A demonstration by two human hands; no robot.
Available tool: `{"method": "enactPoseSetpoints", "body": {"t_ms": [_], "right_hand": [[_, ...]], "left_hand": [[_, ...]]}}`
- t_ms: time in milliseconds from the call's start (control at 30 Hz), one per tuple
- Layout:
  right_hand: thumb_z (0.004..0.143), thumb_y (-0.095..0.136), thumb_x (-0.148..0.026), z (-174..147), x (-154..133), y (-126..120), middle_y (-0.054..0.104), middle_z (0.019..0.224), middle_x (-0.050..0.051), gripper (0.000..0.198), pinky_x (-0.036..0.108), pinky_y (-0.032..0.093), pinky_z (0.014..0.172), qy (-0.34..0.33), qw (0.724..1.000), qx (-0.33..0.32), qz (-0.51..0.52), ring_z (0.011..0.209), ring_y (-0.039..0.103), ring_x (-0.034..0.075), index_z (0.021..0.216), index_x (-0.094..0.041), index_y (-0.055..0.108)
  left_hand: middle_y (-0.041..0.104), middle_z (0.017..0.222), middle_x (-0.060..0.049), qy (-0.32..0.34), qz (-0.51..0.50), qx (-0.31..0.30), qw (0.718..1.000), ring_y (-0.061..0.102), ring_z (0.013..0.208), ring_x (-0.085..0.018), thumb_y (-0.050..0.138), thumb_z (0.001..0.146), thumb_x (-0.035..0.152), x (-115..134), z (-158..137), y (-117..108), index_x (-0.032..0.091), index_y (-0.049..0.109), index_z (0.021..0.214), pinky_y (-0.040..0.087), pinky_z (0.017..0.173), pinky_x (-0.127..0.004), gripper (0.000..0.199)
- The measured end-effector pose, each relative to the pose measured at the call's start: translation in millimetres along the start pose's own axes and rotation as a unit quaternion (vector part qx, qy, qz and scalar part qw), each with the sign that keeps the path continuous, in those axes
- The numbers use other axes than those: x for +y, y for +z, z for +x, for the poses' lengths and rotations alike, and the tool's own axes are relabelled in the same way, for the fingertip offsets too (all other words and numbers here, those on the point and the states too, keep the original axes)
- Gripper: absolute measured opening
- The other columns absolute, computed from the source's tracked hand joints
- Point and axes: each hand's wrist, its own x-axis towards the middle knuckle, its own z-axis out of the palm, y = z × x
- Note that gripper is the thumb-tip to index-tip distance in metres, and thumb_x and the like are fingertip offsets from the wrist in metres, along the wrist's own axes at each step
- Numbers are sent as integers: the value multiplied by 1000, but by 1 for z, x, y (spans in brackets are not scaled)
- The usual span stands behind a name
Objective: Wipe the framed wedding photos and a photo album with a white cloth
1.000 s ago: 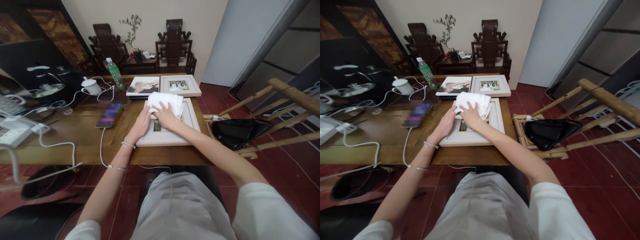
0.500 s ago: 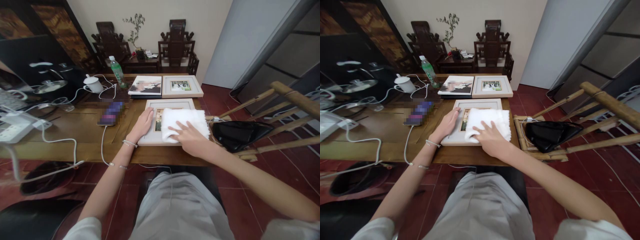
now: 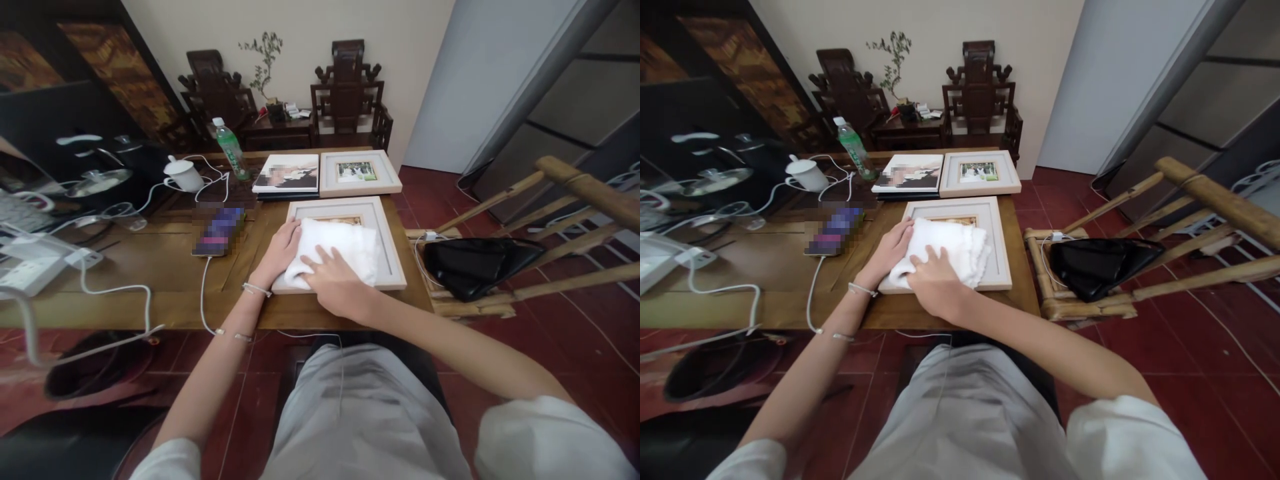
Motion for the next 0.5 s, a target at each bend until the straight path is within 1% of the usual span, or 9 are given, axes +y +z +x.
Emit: {"method": "enactPoseSetpoints", "body": {"t_ms": [100, 167, 267, 333, 400, 500], "right_hand": [[93, 42, -7, -8, 5, 2, 53, 152, 12, 46, 59, 37, 111, 4, 1000, 2, -10, 143, 40, 40, 128, -16, 70], [92, 42, -5, -26, 15, -1, 51, 153, 10, 47, 59, 35, 113, 24, 999, -13, -19, 144, 39, 39, 128, -17, 70], [89, 46, -3, -58, 32, -8, 54, 151, 10, 45, 58, 36, 111, 67, 996, -35, -47, 142, 42, 38, 122, -17, 73], [86, 49, -3, -74, 43, -10, 57, 149, 10, 44, 55, 38, 110, 90, 993, -39, -69, 141, 45, 36, 119, -17, 74], [85, 49, -2, -79, 52, -10, 59, 146, 10, 44, 52, 38, 109, 102, 991, -37, -81, 140, 47, 33, 118, -18, 74], [84, 49, -3, -66, 69, -6, 60, 145, 10, 45, 49, 37, 109, 109, 990, -31, -88, 138, 48, 31, 119, -18, 74]], "left_hand": [[58, 144, -15, 7, 7, -8, 1000, 44, 144, -29, 29, 102, 52, -1, -1, -2, 16, 60, 132, 31, 123, -47, 56], [58, 145, -15, 24, 21, -19, 999, 42, 145, -29, 30, 103, 50, -2, -1, -1, 15, 59, 134, 29, 124, -48, 55], [56, 147, -14, 51, 53, -38, 997, 39, 147, -29, 33, 102, 45, -5, 1, 1, 14, 60, 134, 28, 124, -51, 52], [55, 148, -14, 64, 74, -47, 994, 37, 148, -31, 36, 101, 42, -7, 2, 3, 15, 61, 134, 27, 124, -54, 49], [54, 149, -13, 74, 91, -52, 992, 35, 149, -31, 38, 101, 39, -10, 3, 4, 15, 61, 135, 27, 124, -55, 48], [53, 150, -15, 84, 105, -59, 989, 34, 149, -32, 39, 101, 37, -12, 3, 5, 13, 59, 137, 27, 124, -55, 48]]}}
